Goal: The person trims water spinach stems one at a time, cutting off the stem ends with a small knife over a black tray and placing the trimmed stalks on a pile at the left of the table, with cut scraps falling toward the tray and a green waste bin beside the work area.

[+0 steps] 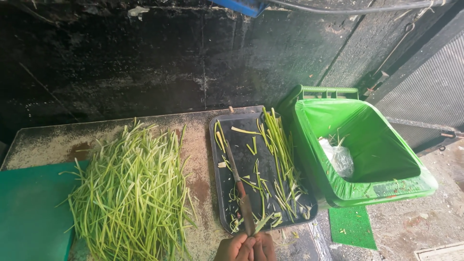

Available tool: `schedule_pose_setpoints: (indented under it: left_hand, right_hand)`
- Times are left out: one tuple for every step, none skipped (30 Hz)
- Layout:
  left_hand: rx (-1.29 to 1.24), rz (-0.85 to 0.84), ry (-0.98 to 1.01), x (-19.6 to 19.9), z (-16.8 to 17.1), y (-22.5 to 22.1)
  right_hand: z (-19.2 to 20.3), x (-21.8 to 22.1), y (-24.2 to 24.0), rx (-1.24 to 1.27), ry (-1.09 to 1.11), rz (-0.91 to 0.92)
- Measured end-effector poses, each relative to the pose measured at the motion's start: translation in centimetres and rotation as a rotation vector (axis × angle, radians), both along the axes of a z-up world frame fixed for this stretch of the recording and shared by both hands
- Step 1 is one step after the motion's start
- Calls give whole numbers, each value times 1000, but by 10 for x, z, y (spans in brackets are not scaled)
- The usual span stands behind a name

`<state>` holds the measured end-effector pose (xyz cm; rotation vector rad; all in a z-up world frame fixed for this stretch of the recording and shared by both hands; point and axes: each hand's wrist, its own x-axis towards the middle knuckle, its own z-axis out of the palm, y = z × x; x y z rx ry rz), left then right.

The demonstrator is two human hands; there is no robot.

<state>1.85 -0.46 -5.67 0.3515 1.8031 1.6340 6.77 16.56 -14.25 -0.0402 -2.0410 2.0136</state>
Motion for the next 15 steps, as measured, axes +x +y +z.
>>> schedule_pose_setpoints:
  left_hand:
    - [-12,-4,0,-2,6,0]
    - [-24,-9,-1,-3,13,0]
    - [-25,-9,2,-4,13,-2]
    - [-33,4,79,-4,14,-4]
    - [-42,16,157,-5,15,-6]
    - [-43,16,159,-3,9,-4]
    - [-61,34,245,-3,3,-3]
    - [-79,53,331,-3,-3,-2]
    - [-83,52,329,-3,-2,-4]
    - [-132,48,314,-3,-2,-5]
    - [-179,42,300,-4,-1,-6]
    - [-181,38,300,-5,0,-7]
    - [-206,3,292,-7,1,-7]
    - [-231,-32,284,-10,2,-7]
    - [-232,-34,286,-11,-1,-9]
  right_hand:
    - [-7,0,0,17,-4,12]
    - [-14,1,1,34,-8,23]
    - [-15,0,1,33,-6,22]
    - [-17,-1,0,-52,-38,-37]
    - [-19,-1,0,-137,-71,-96]
    - [-18,-3,0,-139,-68,-96]
    - [-16,-6,-1,-198,-88,-135]
    - [-15,-8,-1,-257,-108,-174]
    - [-10,-8,-2,-261,-110,-175]
    - [-5,-7,-3,-174,-48,-55]
    - [0,-8,-2,-86,15,64]
    - [-1,-7,-2,-89,14,61]
    - [-1,-9,0,-12,38,50]
    - [-2,-11,2,64,61,38]
    - [3,-13,2,62,63,35]
